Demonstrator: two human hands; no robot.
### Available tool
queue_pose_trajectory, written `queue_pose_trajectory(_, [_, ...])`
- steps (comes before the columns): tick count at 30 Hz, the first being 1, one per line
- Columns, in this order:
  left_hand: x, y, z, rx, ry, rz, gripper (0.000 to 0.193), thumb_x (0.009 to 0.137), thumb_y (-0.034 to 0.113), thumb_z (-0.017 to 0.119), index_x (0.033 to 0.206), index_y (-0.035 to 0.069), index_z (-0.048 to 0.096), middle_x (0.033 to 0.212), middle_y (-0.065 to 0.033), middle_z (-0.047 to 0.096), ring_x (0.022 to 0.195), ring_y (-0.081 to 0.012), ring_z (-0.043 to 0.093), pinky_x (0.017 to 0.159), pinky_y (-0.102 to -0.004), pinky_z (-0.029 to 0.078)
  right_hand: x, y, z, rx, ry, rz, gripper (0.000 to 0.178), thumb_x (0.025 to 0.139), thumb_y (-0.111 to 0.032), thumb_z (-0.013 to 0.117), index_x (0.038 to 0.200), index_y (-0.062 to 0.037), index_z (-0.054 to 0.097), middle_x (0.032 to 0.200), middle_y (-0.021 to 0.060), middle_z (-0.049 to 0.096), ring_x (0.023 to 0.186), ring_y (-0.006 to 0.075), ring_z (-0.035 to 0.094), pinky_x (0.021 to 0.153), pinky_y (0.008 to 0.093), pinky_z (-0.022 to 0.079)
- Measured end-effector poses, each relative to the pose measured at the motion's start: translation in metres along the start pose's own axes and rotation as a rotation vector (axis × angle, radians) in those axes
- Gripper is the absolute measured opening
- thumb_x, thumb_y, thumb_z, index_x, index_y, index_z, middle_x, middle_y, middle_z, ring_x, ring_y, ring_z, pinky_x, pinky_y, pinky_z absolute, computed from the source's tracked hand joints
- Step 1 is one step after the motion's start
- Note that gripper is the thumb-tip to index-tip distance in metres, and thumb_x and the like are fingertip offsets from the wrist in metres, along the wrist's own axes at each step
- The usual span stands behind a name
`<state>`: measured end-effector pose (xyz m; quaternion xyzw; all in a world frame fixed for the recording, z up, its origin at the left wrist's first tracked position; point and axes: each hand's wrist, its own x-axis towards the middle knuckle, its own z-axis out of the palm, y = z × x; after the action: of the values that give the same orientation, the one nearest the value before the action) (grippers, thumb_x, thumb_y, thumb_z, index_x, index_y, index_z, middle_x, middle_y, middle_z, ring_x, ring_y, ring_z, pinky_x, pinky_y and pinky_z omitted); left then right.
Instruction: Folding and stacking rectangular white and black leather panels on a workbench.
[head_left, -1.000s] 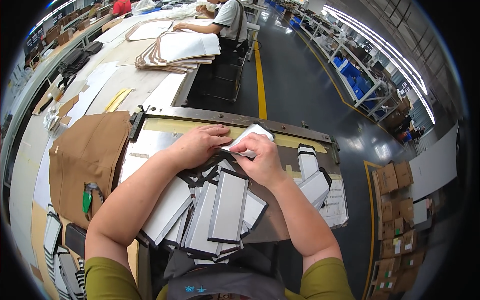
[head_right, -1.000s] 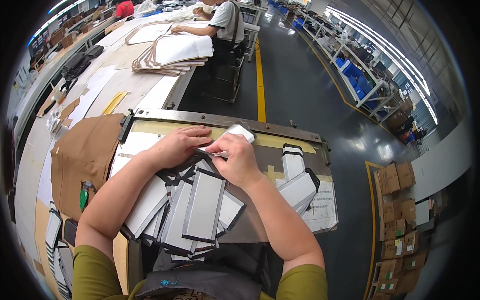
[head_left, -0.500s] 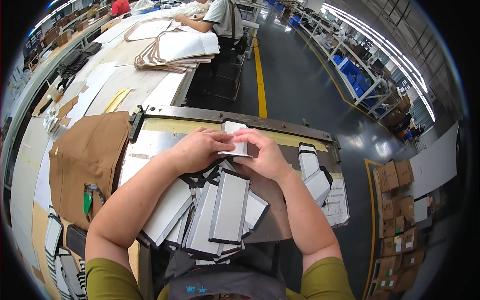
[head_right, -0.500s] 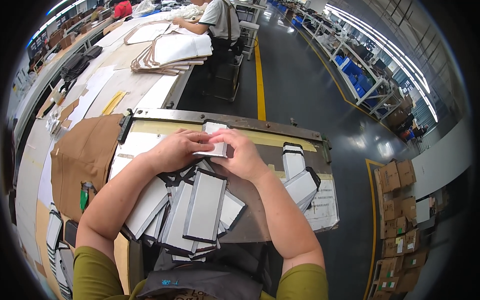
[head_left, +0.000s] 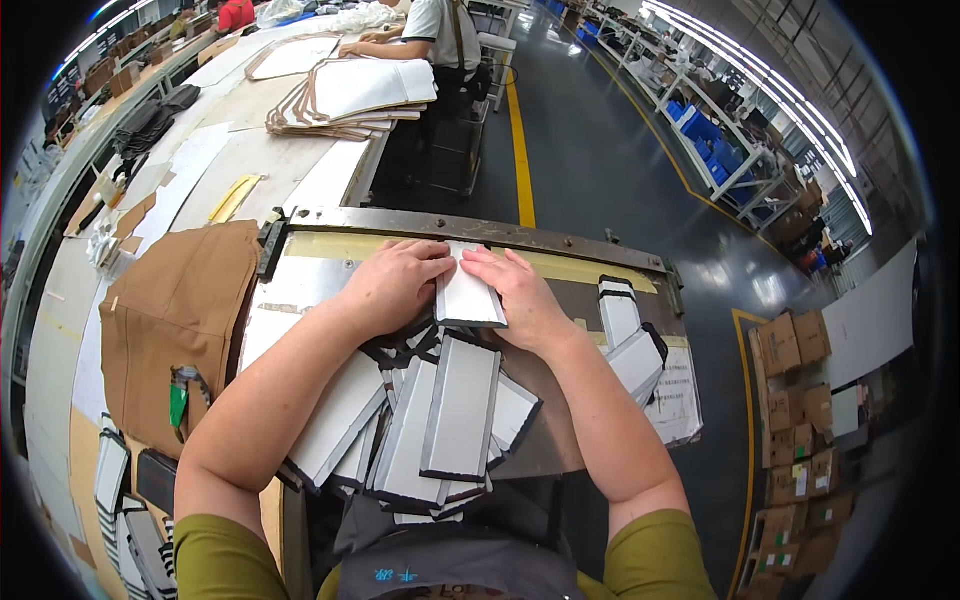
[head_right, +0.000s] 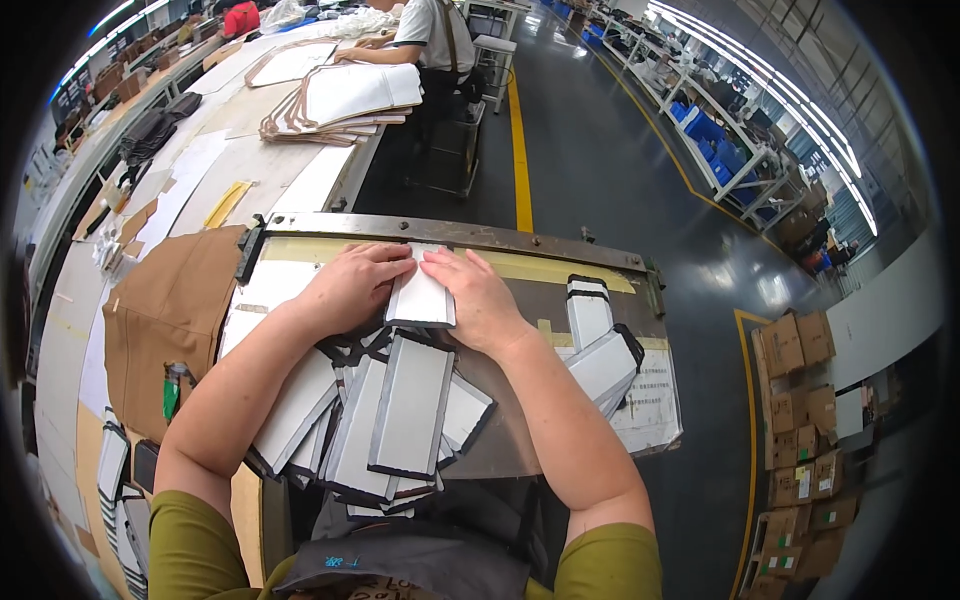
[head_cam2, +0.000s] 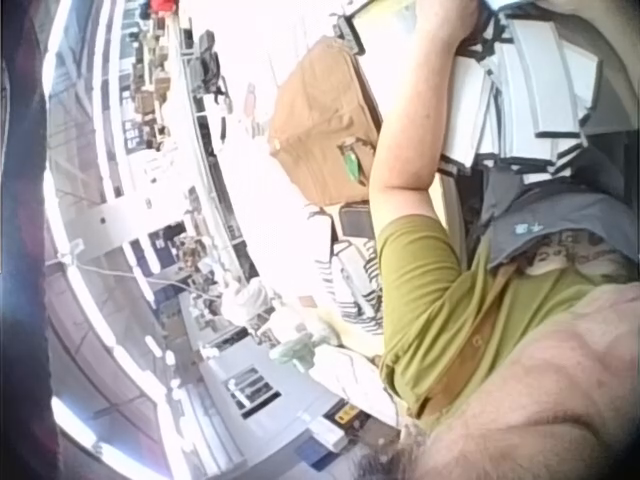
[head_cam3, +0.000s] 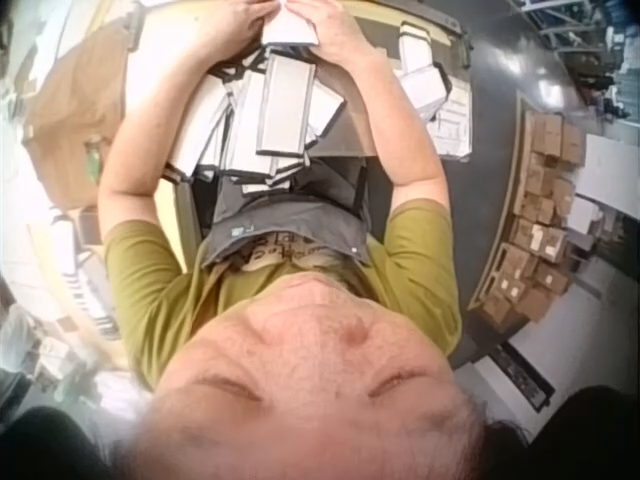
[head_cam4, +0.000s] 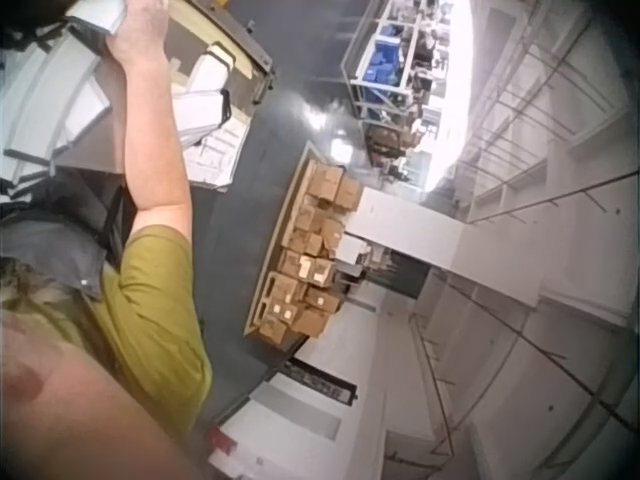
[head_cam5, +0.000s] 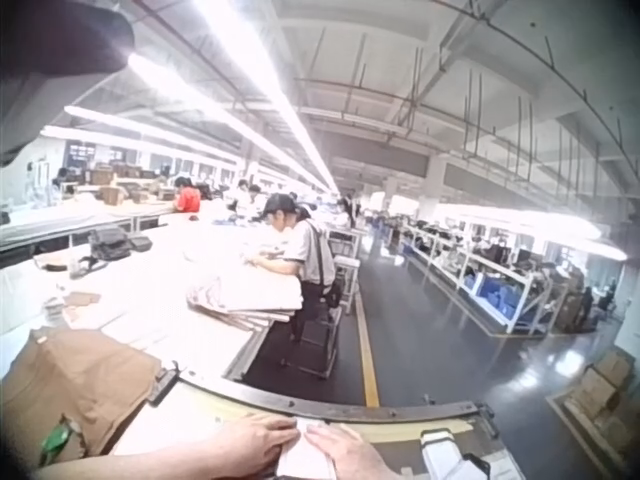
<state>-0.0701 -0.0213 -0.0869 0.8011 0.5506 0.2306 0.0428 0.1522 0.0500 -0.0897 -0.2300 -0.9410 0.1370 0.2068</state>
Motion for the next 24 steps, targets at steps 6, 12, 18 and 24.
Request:
queue_pose_trajectory(6, [-0.002, 0.005, -0.001, 0.112, 0.031, 0.004, 0.034, 0.088, 0.010, 0.061, 0.122, 0.012, 0.069, 0.135, -0.0091, 0.061, 0.126, -0.0271, 0.055, 0.109, -0.0416, 0.039, 0.000, -0.007, -0.001, -0.137, -0.007, -0.009, 0.056, 0.077, -0.010, 0.073, 0.131, -0.0066, 0.060, 0.140, 0.0102, 0.057, 0.133, 0.0264, 0.049, 0.118, 0.0446, 0.031])
queue_pose_trajectory(12, [-0.002, 0.010, -0.003, 0.129, 0.044, 0.002, 0.033, 0.087, 0.011, 0.063, 0.119, 0.015, 0.071, 0.120, -0.0093, 0.062, 0.119, -0.0274, 0.054, 0.104, -0.0422, 0.039, -0.001, -0.003, 0.001, -0.147, 0.027, -0.013, 0.053, 0.078, -0.013, 0.073, 0.130, -0.0079, 0.062, 0.138, 0.0109, 0.058, 0.131, 0.0282, 0.050, 0.117, 0.0460, 0.031])
queue_pose_trajectory(18, [-0.003, 0.009, -0.007, 0.108, 0.032, -0.016, 0.032, 0.081, 0.013, 0.069, 0.113, 0.017, 0.071, 0.119, -0.0067, 0.061, 0.118, -0.0256, 0.053, 0.104, -0.0399, 0.037, -0.001, -0.004, -0.006, -0.139, 0.003, -0.020, 0.050, 0.079, -0.015, 0.072, 0.128, -0.0095, 0.065, 0.133, 0.0119, 0.059, 0.129, 0.0301, 0.050, 0.113, 0.0467, 0.033])
queue_pose_trajectory(24, [-0.002, 0.010, -0.016, 0.027, -0.084, -0.034, 0.029, 0.082, 0.009, 0.067, 0.109, 0.016, 0.072, 0.132, -0.0047, 0.062, 0.125, -0.0256, 0.052, 0.108, -0.0408, 0.036, -0.004, -0.010, -0.002, -0.095, 0.079, -0.011, 0.040, 0.078, -0.014, 0.072, 0.118, -0.0089, 0.067, 0.126, 0.0100, 0.062, 0.122, 0.0283, 0.055, 0.109, 0.0440, 0.037])
